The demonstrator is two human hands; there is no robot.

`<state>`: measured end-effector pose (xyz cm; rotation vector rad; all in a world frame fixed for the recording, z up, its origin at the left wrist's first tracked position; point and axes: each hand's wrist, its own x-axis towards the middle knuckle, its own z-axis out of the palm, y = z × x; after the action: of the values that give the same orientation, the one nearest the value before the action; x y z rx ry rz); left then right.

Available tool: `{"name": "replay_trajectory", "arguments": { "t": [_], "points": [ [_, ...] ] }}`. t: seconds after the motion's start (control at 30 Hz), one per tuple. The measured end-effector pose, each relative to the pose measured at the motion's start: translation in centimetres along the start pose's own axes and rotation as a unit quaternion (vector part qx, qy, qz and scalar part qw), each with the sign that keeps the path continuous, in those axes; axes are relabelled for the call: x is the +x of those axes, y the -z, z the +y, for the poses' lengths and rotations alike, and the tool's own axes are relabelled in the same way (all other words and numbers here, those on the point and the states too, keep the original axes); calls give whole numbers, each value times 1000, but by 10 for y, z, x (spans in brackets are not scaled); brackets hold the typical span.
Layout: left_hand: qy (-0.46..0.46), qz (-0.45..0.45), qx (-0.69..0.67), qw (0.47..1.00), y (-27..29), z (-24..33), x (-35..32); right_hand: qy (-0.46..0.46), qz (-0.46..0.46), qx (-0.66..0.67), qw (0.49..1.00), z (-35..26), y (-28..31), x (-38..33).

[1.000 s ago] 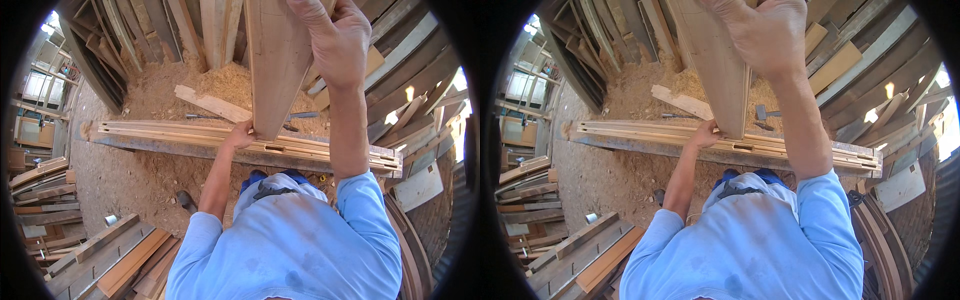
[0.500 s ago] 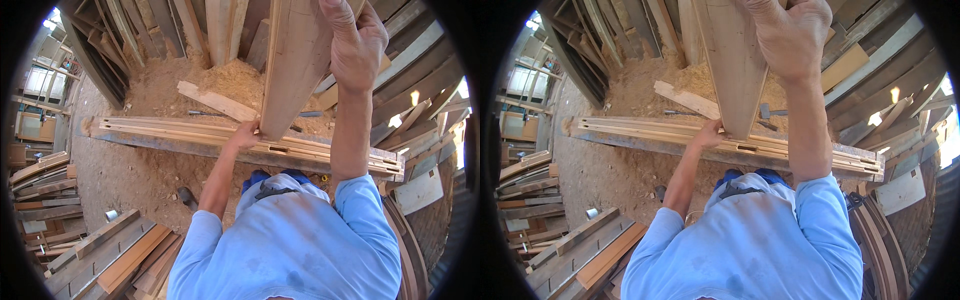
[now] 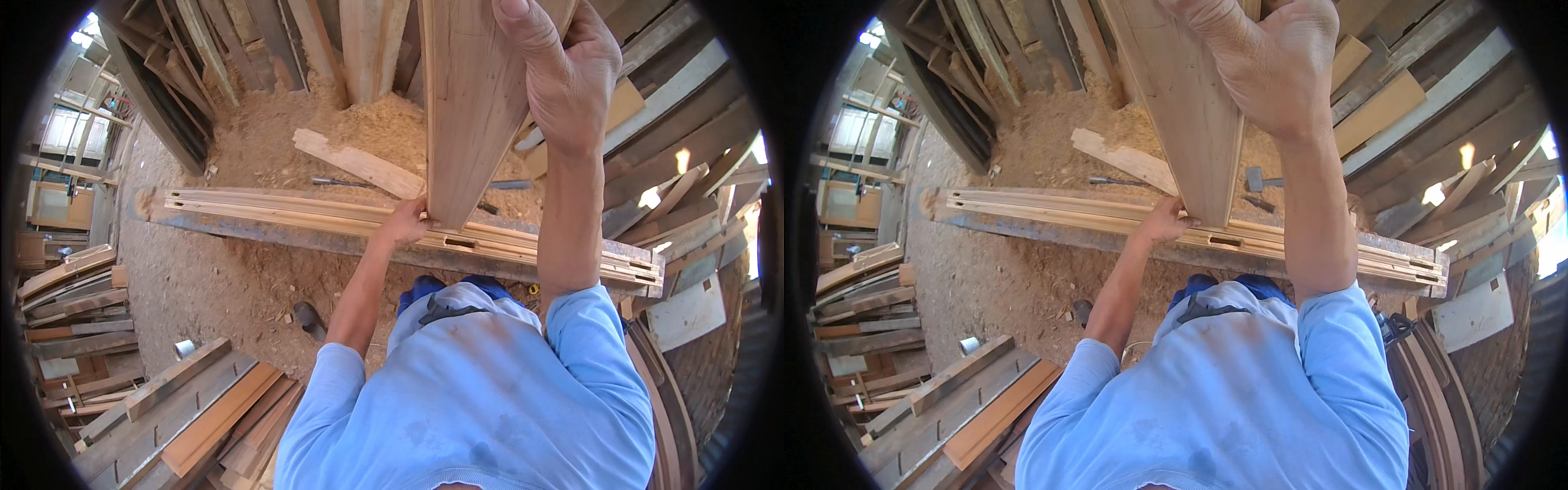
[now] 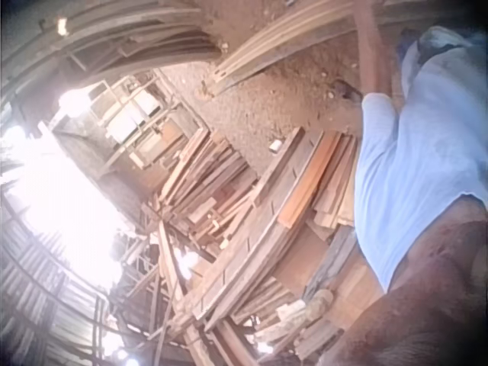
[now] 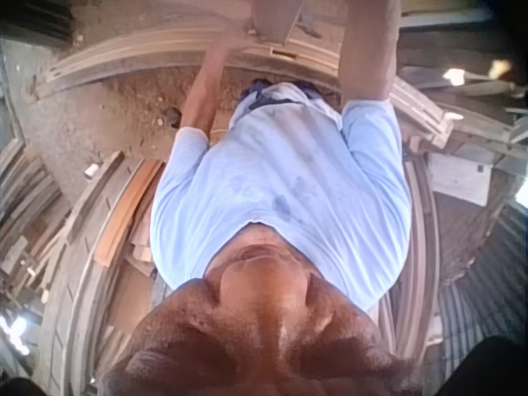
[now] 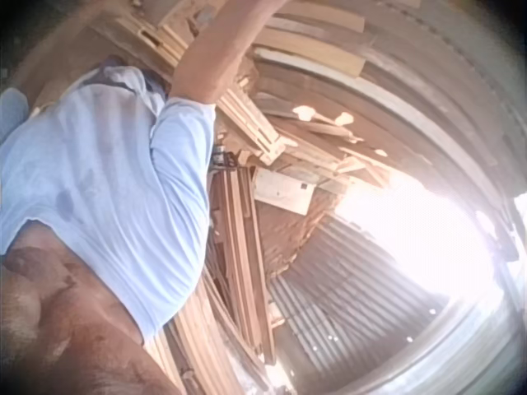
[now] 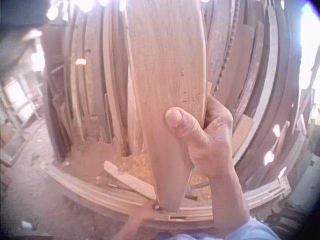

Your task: The person tests the fit of wooden planks in pre-cut mortise slots, marks dimensions with a pencil, and uses a mallet and chisel to refine the wood surface.

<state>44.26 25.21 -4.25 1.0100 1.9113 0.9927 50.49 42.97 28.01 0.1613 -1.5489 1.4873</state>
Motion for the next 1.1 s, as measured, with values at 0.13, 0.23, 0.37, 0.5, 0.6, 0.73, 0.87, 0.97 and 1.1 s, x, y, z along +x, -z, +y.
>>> {"name": "replay_trajectory", "arguments": {
  "t": [0.13,0.23,0.37,0.5,0.6,0.73,0.87,0.97,1.1],
  "points": [
    [-30,31,-41,998,-16,-21,-2,-2,52,-322,945,-10,22,-31],
    [-38,23,-34,998,-30,-33,8,56,70,-230,969,-5,42,-61],
    [-78,7,80,994,-35,-70,18,47,74,-119,989,-6,41,-73],
    [-89,-23,95,991,-32,-114,32,45,56,-131,989,-5,34,-71],
    [-156,16,198,967,-35,-61,30,46,65,-156,985,-5,43,-75],
    [-116,-29,251,961,-23,-67,33,50,69,-139,987,-8,31,-71],
    [-61,-45,318,945,20,-82,26,18,39,-135,990,-9,31,-76],
    [-14,-40,267,963,32,-43,18,38,63,-144,987,-5,40,-79],
    [-126,-25,235,963,19,-96,14,73,84,-140,984,-5,25,-78]
  ]
}}
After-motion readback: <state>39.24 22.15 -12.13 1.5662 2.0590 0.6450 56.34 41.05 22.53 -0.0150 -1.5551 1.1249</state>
